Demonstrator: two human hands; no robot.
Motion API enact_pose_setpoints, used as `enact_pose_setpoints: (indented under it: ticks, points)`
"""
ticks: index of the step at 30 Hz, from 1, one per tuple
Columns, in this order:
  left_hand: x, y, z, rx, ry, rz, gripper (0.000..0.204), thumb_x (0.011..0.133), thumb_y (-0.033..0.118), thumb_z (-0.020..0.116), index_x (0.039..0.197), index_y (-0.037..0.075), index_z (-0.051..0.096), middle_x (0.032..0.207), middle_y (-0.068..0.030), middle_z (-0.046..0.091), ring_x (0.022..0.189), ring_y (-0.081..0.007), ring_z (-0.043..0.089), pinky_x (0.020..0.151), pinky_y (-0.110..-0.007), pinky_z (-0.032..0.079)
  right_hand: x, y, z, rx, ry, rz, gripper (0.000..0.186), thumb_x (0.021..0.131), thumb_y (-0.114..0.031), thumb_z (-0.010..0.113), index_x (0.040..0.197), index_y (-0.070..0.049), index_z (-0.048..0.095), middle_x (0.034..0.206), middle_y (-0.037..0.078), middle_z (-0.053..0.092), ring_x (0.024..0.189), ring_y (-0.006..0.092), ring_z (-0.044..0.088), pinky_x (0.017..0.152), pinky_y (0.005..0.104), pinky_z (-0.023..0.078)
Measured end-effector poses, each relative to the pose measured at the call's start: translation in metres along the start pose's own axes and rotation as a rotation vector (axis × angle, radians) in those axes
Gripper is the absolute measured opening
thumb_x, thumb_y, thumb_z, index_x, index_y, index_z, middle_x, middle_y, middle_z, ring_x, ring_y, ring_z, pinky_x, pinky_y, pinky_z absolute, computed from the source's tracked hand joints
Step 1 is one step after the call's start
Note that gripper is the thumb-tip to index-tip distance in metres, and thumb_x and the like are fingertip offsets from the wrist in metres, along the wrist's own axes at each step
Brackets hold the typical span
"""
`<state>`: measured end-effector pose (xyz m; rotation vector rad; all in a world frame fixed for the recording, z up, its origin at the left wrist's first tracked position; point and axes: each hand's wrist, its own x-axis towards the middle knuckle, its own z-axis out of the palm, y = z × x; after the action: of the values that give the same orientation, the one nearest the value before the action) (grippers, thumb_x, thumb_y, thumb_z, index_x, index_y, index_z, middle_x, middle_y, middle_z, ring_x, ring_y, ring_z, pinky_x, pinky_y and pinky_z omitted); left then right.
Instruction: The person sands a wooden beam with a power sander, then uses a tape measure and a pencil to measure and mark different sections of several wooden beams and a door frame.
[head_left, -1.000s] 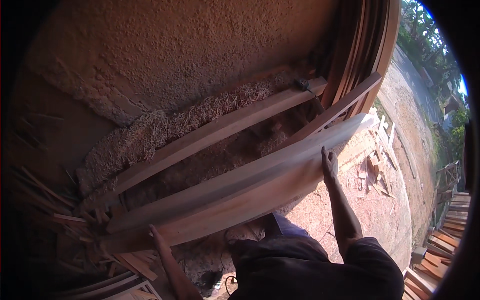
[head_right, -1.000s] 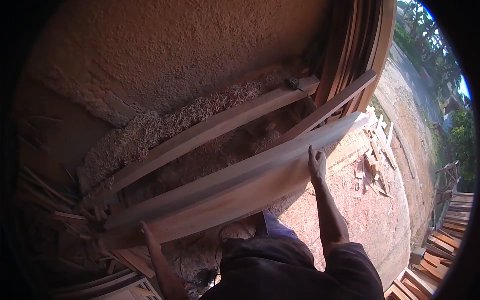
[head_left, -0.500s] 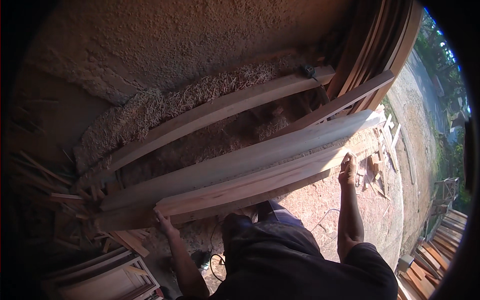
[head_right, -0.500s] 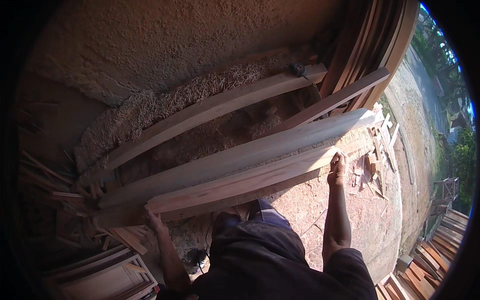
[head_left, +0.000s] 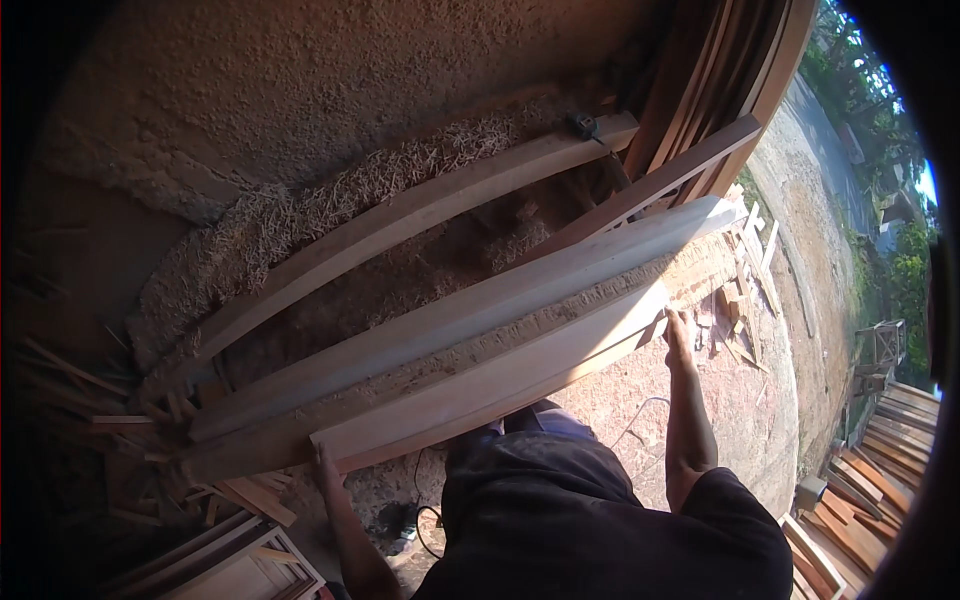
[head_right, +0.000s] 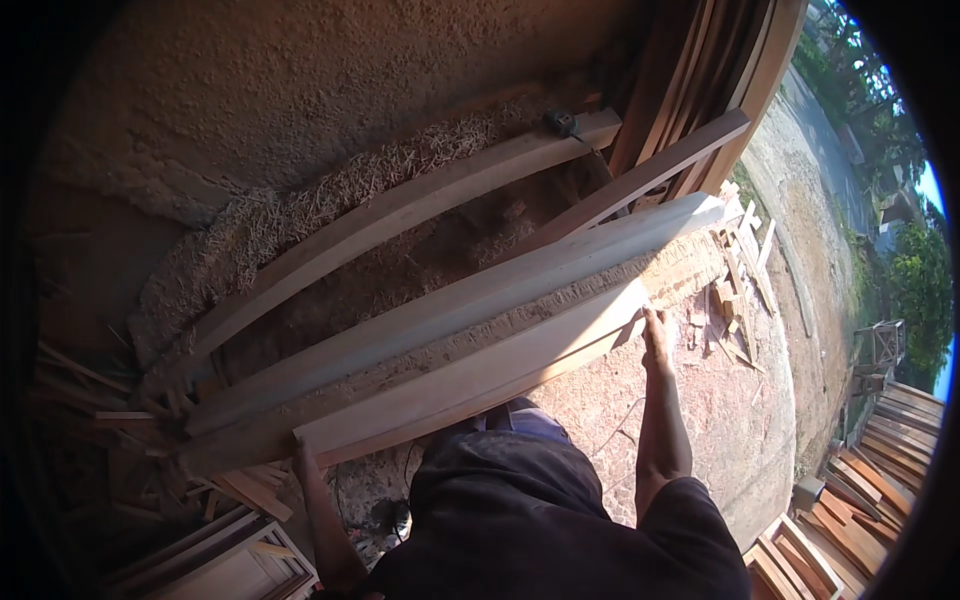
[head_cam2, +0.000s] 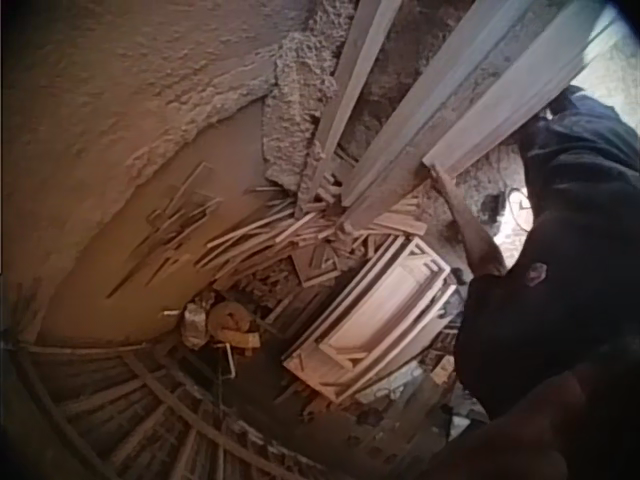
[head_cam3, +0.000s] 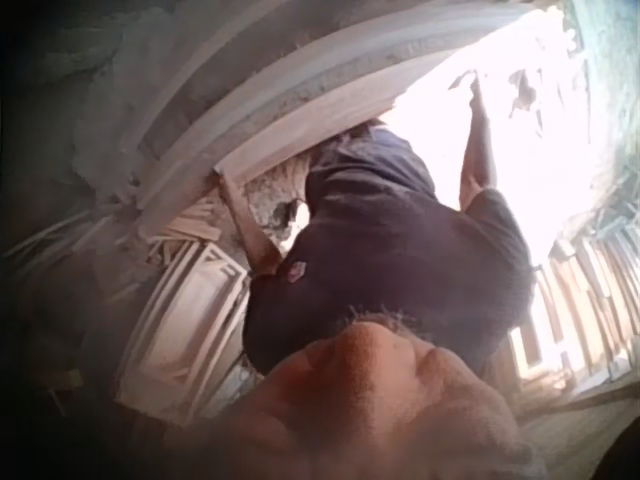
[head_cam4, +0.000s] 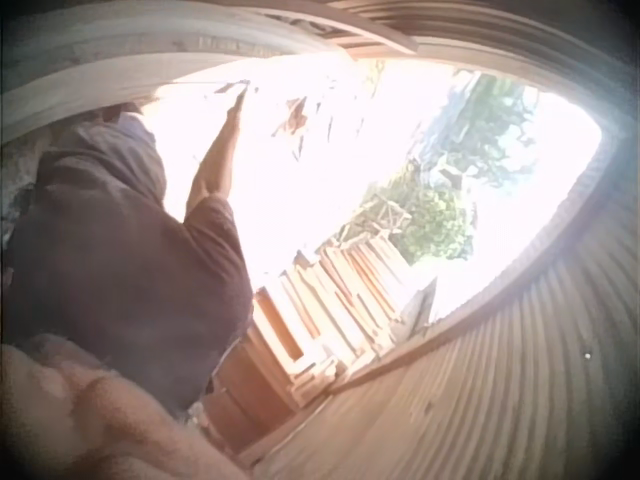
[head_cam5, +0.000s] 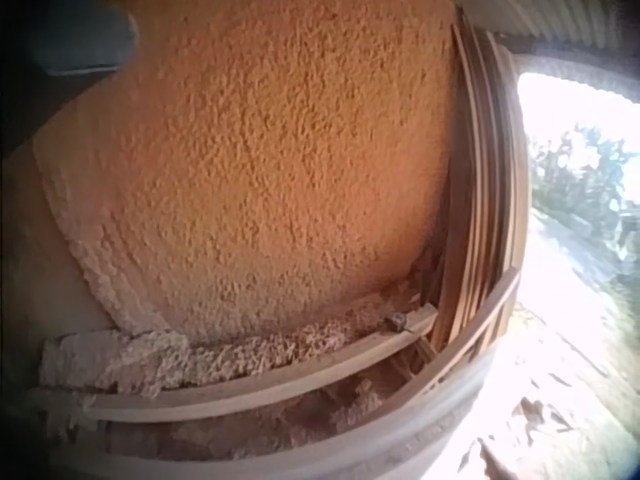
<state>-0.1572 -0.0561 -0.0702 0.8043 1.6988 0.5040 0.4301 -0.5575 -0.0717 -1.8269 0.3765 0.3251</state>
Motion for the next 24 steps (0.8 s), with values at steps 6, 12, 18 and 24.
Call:
enact_pose_setpoints:
  ticks: [6, 12, 18, 24]
  points:
    - [0.010, -0.004, 0.009, 0.165, 0.011, 0.173, 0.070, 0.091, 0.045, 0.058, 0.140, -0.001, 0.039, 0.139, -0.0184, 0.045, 0.122, -0.0344, 0.049, 0.099, -0.050, 0.042, 0.021, 0.009, 0.023, -0.115, 0.022, -0.152, 0.031, 0.092, -0.020, 0.060, 0.114, 0.000, 0.053, 0.100, 0.010, 0.057, 0.089, 0.0156, 0.052, 0.075, 0.0279, 0.043]
    - [-0.026, -0.016, 0.033, 0.735, 0.312, 0.802, 0.072, 0.093, 0.039, 0.053, 0.148, -0.001, 0.026, 0.153, -0.0261, 0.021, 0.142, -0.0423, 0.019, 0.115, -0.052, 0.018, -0.065, 0.067, 0.051, -0.034, 0.134, -0.281, 0.074, 0.090, -0.018, 0.063, 0.148, 0.001, 0.021, 0.146, 0.023, 0.034, 0.130, 0.0312, 0.042, 0.105, 0.0390, 0.037]
    - [-0.093, -0.034, 0.067, 1.166, 0.048, 1.196, 0.080, 0.093, 0.039, 0.053, 0.147, -0.007, 0.017, 0.154, -0.0286, 0.016, 0.143, -0.0434, 0.016, 0.115, -0.054, 0.016, -0.272, 0.087, 0.078, -0.399, -1.030, 0.243, 0.059, 0.094, -0.040, 0.057, 0.139, -0.003, 0.046, 0.144, 0.017, 0.045, 0.135, 0.0258, 0.040, 0.111, 0.0345, 0.031]
    - [-0.120, -0.014, 0.101, 1.351, -0.266, 1.394, 0.081, 0.092, 0.046, 0.049, 0.147, -0.007, 0.020, 0.153, -0.0281, 0.017, 0.143, -0.0441, 0.016, 0.115, -0.057, 0.014, -0.329, 0.140, 0.019, -0.183, -0.795, 0.325, 0.051, 0.093, -0.040, 0.059, 0.128, -0.003, 0.058, 0.129, 0.013, 0.059, 0.121, 0.0208, 0.053, 0.103, 0.0315, 0.040]
